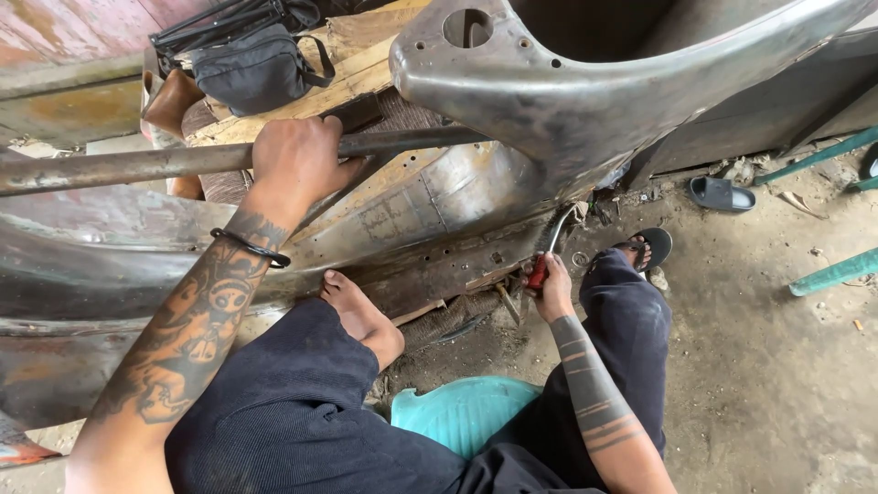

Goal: The person uses a metal file to smooth the edges of a large, curved metal object. They hold the object steady with their left hand while filing with their right hand, working on the lower edge of the metal piece.

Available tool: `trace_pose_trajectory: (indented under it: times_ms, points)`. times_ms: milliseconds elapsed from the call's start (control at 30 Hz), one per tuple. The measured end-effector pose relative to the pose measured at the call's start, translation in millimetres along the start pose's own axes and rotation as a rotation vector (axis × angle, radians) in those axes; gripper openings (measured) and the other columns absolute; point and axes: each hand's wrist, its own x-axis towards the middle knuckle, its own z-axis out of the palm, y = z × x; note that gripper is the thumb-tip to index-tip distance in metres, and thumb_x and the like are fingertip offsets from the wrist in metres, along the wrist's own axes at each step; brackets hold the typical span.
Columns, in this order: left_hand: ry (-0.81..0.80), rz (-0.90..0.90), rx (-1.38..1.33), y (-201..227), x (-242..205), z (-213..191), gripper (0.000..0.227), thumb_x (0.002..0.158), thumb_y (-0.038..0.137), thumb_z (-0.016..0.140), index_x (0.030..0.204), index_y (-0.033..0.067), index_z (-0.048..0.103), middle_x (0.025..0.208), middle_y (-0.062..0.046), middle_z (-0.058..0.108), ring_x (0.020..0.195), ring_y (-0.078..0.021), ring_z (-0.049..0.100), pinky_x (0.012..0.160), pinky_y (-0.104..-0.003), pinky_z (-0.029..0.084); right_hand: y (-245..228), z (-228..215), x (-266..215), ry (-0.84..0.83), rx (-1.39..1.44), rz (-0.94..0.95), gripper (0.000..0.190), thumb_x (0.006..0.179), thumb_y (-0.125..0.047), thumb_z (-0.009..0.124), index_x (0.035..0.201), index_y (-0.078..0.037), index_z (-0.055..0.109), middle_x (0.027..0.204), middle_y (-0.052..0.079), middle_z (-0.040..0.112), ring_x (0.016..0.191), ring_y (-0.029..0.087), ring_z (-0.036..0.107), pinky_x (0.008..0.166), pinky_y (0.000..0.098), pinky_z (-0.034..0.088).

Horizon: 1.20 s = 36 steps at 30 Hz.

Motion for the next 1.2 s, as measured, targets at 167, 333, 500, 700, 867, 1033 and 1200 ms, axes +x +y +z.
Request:
trace_pose_trajectory:
  times_ms: [167,333,500,700,867,1033,1200]
  points:
    - [-0.001,0.013,0.010,1.8,-0.8,-6.9,0.055,0.083,0.062,0.072,0.095,0.0088,0.072,0.081,-0.013,0.075,0.081,-0.0374,0.077,0.066,-0.051,0.058,-12.7,2.7,-13.3,-0.019,-0.040,-0.012,0.020,0.106,-0.035,0.049,0.107,-0.016,0.054,0.072,0.016,0.055,0.053,0.033,0.060,0.032,0.0260,0.032]
    - [0.000,0.005,0.002,4.1,-2.8,-12.1,0.054,0.082,0.062,0.072,0.095,0.0094,0.072,0.080,-0.012,0.074,0.080,-0.0361,0.077,0.065,-0.050,0.059,-8.9,1.9,-14.9,-0.028,-0.039,-0.004,0.022,0.107,-0.035,0.049,0.108,-0.014,0.054,0.071,0.015,0.054,0.052,0.032,0.060,0.031,0.0256,0.033]
    - [0.000,0.006,0.007,2.0,1.3,-8.6,0.055,0.082,0.062,0.073,0.094,0.0091,0.073,0.079,-0.012,0.074,0.079,-0.0355,0.077,0.064,-0.049,0.059,-7.5,0.0,-9.6,-0.021,-0.059,-0.020,0.023,0.106,-0.036,0.052,0.107,-0.013,0.054,0.069,0.016,0.054,0.049,0.033,0.058,0.029,0.0269,0.032]
    - [0.012,0.011,-0.007,5.1,-1.5,-10.2,0.054,0.083,0.060,0.073,0.095,0.0075,0.073,0.079,-0.013,0.074,0.078,-0.0367,0.077,0.064,-0.049,0.059,-5.9,-4.6,-14.3,-0.042,-0.072,-0.041,0.024,0.107,-0.035,0.050,0.108,-0.012,0.053,0.068,0.017,0.054,0.049,0.033,0.059,0.028,0.0278,0.033]
    - [0.020,0.021,0.016,5.7,-2.2,-11.7,0.055,0.082,0.060,0.074,0.096,0.0074,0.074,0.079,-0.013,0.074,0.078,-0.0358,0.077,0.064,-0.049,0.059,-5.0,-4.3,-12.2,-0.027,-0.052,-0.054,0.024,0.107,-0.036,0.050,0.108,-0.012,0.052,0.067,0.016,0.054,0.048,0.033,0.059,0.027,0.0278,0.032]
    - [0.036,0.010,0.000,5.6,-0.3,-9.8,0.054,0.081,0.060,0.075,0.095,0.0078,0.074,0.078,-0.012,0.075,0.077,-0.0358,0.077,0.063,-0.048,0.059,-7.9,0.0,-18.3,-0.025,-0.082,-0.084,0.023,0.107,-0.035,0.050,0.107,-0.012,0.053,0.067,0.016,0.054,0.047,0.032,0.058,0.027,0.0273,0.033]
    - [0.023,0.007,-0.011,4.7,-0.9,-11.2,0.052,0.081,0.058,0.076,0.094,0.0081,0.074,0.079,-0.012,0.075,0.078,-0.0356,0.077,0.063,-0.049,0.059,-8.9,0.5,-17.8,-0.022,-0.053,-0.082,0.021,0.107,-0.034,0.049,0.106,-0.013,0.052,0.066,0.015,0.052,0.046,0.031,0.057,0.026,0.0276,0.033]
